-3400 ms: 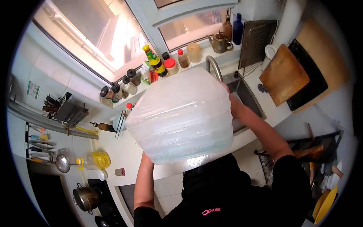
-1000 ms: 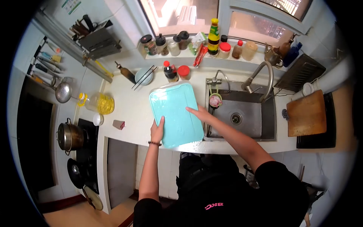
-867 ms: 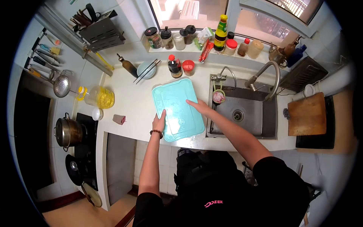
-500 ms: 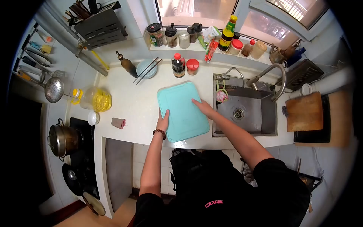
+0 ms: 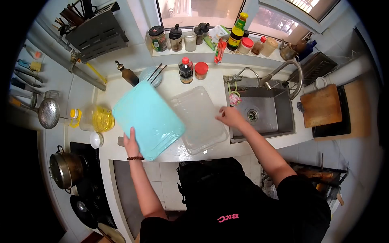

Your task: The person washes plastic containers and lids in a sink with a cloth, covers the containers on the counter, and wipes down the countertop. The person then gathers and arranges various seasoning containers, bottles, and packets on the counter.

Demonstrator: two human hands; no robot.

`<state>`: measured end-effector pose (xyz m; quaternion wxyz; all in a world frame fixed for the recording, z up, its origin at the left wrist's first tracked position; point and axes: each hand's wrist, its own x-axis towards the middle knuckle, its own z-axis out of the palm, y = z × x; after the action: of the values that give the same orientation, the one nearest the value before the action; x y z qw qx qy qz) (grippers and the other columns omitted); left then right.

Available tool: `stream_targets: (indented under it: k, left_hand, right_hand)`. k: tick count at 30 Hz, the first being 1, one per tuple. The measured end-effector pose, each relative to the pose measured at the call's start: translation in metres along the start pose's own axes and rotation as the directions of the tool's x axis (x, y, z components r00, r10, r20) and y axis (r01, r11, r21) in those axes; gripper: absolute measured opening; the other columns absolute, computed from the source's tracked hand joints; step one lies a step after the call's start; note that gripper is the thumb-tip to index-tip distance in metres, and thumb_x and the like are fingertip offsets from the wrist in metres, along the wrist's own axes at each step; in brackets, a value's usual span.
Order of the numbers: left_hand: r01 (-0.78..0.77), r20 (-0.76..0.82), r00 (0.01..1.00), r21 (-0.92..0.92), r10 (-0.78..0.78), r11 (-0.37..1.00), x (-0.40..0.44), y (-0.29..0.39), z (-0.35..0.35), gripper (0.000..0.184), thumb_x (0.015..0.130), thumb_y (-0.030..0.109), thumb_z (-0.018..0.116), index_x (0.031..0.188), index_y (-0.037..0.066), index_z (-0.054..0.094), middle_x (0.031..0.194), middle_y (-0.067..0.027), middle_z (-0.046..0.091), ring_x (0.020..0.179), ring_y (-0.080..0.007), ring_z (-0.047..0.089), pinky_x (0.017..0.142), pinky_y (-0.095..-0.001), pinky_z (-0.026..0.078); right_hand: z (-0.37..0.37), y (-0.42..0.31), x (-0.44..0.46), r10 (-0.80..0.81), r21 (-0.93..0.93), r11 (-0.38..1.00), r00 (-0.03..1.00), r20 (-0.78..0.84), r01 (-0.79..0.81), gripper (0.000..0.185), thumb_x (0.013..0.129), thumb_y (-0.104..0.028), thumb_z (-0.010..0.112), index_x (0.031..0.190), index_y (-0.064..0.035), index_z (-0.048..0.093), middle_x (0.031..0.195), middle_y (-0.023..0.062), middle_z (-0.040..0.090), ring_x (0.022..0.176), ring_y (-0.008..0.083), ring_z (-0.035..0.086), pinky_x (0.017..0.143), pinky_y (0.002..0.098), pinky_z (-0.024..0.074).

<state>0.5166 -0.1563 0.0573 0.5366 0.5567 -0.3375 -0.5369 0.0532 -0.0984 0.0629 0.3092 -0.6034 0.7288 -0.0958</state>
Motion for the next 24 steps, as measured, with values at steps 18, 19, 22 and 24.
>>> stream_targets:
  k: [18, 19, 22, 24]
  left_hand:
    - [-0.084, -0.007, 0.996, 0.028, 0.084, 0.996, -0.002, -0.029, -0.036, 0.062, 0.104, 0.021, 0.061, 0.156, 0.003, 0.033, 0.15, -0.0147, 0.047, 0.131, -0.0269, 0.048, 0.11, -0.0413, 0.041]
    - [-0.074, 0.005, 0.997, 0.007, 0.074, 0.997, -0.008, -0.02, -0.022, 0.062, 0.105, 0.021, 0.061, 0.157, 0.003, 0.031, 0.15, -0.0146, 0.046, 0.132, -0.027, 0.048, 0.11, -0.042, 0.041]
    - [-0.044, 0.056, 0.997, -0.074, 0.049, 0.996, -0.018, 0.001, 0.017, 0.061, 0.105, 0.02, 0.06, 0.157, 0.004, 0.031, 0.149, -0.0143, 0.048, 0.129, -0.0265, 0.051, 0.108, -0.0414, 0.044]
    - [-0.044, 0.135, 0.989, -0.071, 0.053, 0.997, -0.019, 0.005, 0.04, 0.059, 0.105, 0.019, 0.059, 0.156, 0.004, 0.031, 0.147, -0.0136, 0.049, 0.127, -0.0261, 0.053, 0.107, -0.0404, 0.045]
  right_hand:
    - [-0.053, 0.005, -0.031, 0.095, 0.644, 0.722, 0.884, -0.457, 0.255, 0.027, 0.088, 0.002, 0.062, 0.114, 0.0002, 0.057, 0.087, 0.0059, 0.057, 0.071, 0.0145, 0.062, 0.062, 0.0331, 0.0513]
    - [-0.076, 0.014, -0.042, -0.007, 0.384, 0.887, 0.838, -0.545, 0.258, 0.025, 0.087, 0.003, 0.062, 0.112, -0.001, 0.061, 0.093, 0.008, 0.057, 0.079, 0.0182, 0.059, 0.069, 0.0315, 0.0484]
    - [-0.142, 0.013, -0.084, -0.233, -0.038, 0.945, 0.585, -0.777, 0.325, 0.025, 0.086, 0.003, 0.063, 0.11, -0.0027, 0.064, 0.091, 0.0079, 0.051, 0.076, 0.0189, 0.055, 0.068, 0.032, 0.048]
    - [-0.17, 0.023, -0.103, -0.318, -0.164, 0.92, 0.436, -0.842, 0.356, 0.037, 0.073, 0.008, 0.064, 0.108, -0.0039, 0.066, 0.089, 0.0117, 0.052, 0.077, 0.029, 0.056, 0.068, 0.033, 0.0459]
